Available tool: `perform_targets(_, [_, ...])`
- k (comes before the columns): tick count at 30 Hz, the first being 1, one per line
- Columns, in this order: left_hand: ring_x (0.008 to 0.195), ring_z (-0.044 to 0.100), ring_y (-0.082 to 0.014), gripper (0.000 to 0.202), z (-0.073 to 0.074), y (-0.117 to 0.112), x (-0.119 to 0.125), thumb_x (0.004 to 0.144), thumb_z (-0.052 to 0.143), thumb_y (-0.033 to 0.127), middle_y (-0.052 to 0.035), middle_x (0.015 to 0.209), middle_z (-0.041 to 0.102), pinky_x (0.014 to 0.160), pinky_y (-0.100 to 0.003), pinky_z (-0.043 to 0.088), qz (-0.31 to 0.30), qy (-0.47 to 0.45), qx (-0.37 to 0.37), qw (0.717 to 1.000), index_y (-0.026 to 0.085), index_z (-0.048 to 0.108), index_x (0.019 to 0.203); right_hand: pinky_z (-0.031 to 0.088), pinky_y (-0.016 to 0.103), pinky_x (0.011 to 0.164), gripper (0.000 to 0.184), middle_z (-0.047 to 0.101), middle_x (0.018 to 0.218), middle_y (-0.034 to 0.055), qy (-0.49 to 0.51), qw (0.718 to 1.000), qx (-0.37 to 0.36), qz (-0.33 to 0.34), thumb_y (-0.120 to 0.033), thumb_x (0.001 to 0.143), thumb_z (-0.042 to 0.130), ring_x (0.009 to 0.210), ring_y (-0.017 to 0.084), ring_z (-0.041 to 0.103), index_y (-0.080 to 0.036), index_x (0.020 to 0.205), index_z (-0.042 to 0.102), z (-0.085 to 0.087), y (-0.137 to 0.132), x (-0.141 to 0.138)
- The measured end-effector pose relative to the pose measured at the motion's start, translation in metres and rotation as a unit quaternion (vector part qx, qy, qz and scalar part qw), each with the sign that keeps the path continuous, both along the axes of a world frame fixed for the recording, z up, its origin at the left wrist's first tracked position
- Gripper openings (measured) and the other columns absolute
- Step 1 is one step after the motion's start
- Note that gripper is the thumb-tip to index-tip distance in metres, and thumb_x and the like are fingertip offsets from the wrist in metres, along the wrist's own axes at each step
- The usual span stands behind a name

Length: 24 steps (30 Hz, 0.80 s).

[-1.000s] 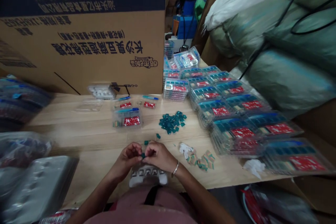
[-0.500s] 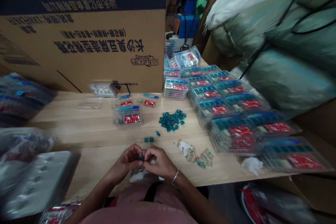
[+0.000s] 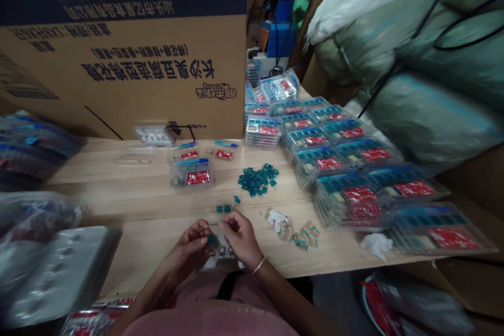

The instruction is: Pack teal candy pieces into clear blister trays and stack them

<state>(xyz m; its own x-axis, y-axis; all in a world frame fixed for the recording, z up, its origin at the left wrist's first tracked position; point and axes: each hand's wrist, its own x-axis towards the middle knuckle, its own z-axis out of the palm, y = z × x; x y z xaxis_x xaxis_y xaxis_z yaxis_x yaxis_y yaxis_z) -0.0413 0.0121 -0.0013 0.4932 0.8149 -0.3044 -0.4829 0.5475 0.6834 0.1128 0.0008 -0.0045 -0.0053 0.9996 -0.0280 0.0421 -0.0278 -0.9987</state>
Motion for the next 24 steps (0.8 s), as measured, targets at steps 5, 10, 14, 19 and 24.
perform_targets(5, [0.064,0.057,-0.0098,0.035,0.001,0.004,0.000,0.058,0.080,0.019,0.0012,0.070,0.063,0.062,-0.020,0.041,0.031,0.044,-0.007,0.999,0.017,0.062,0.088,0.046,0.027,0.072,0.006,0.061,0.084,0.0045,-0.180,0.960,0.200,0.070,-0.020,0.078,0.058,0.081,0.015,0.057,-0.020,0.083,0.061,0.006,-0.007,0.004])
perform_targets(10, [0.081,0.062,-0.0158,0.053,0.001,0.003,-0.003,0.059,0.079,0.021,-0.0046,0.090,0.068,0.067,-0.022,0.043,0.028,0.067,-0.020,0.997,0.021,0.060,0.108,0.048,0.025,0.067,0.009,0.065,0.079,0.0042,-0.179,0.972,0.142,0.058,-0.013,0.078,0.057,0.074,0.014,0.061,-0.018,0.078,0.065,0.005,0.008,0.013])
perform_targets(14, [0.076,0.060,-0.0127,0.052,-0.010,0.007,0.000,0.057,0.079,0.023,0.0000,0.089,0.066,0.065,-0.022,0.043,0.105,0.080,0.000,0.991,0.025,0.059,0.105,0.048,0.027,0.072,0.011,0.067,0.084,0.0053,-0.158,0.970,0.172,0.069,-0.013,0.077,0.058,0.079,0.015,0.063,-0.019,0.078,0.067,0.002,0.021,0.006])
perform_targets(19, [0.060,0.054,-0.0107,0.037,-0.018,0.015,-0.008,0.067,0.071,0.032,0.0036,0.064,0.058,0.057,-0.021,0.040,0.104,0.250,0.178,0.946,0.019,0.059,0.100,0.046,0.021,0.057,0.005,0.066,0.071,0.0010,-0.128,0.986,0.096,0.051,-0.014,0.075,0.060,0.063,0.012,0.060,-0.017,0.072,0.064,-0.010,0.020,-0.011])
perform_targets(24, [0.075,0.059,-0.0178,0.030,-0.024,0.039,-0.023,0.077,0.055,0.031,-0.0034,0.079,0.065,0.068,-0.030,0.045,0.085,0.437,0.339,0.829,0.019,0.057,0.105,0.044,0.023,0.068,0.012,0.065,0.076,0.0028,-0.323,0.920,0.194,0.106,-0.012,0.081,0.055,0.073,0.013,0.059,-0.016,0.073,0.062,-0.012,0.046,-0.010])
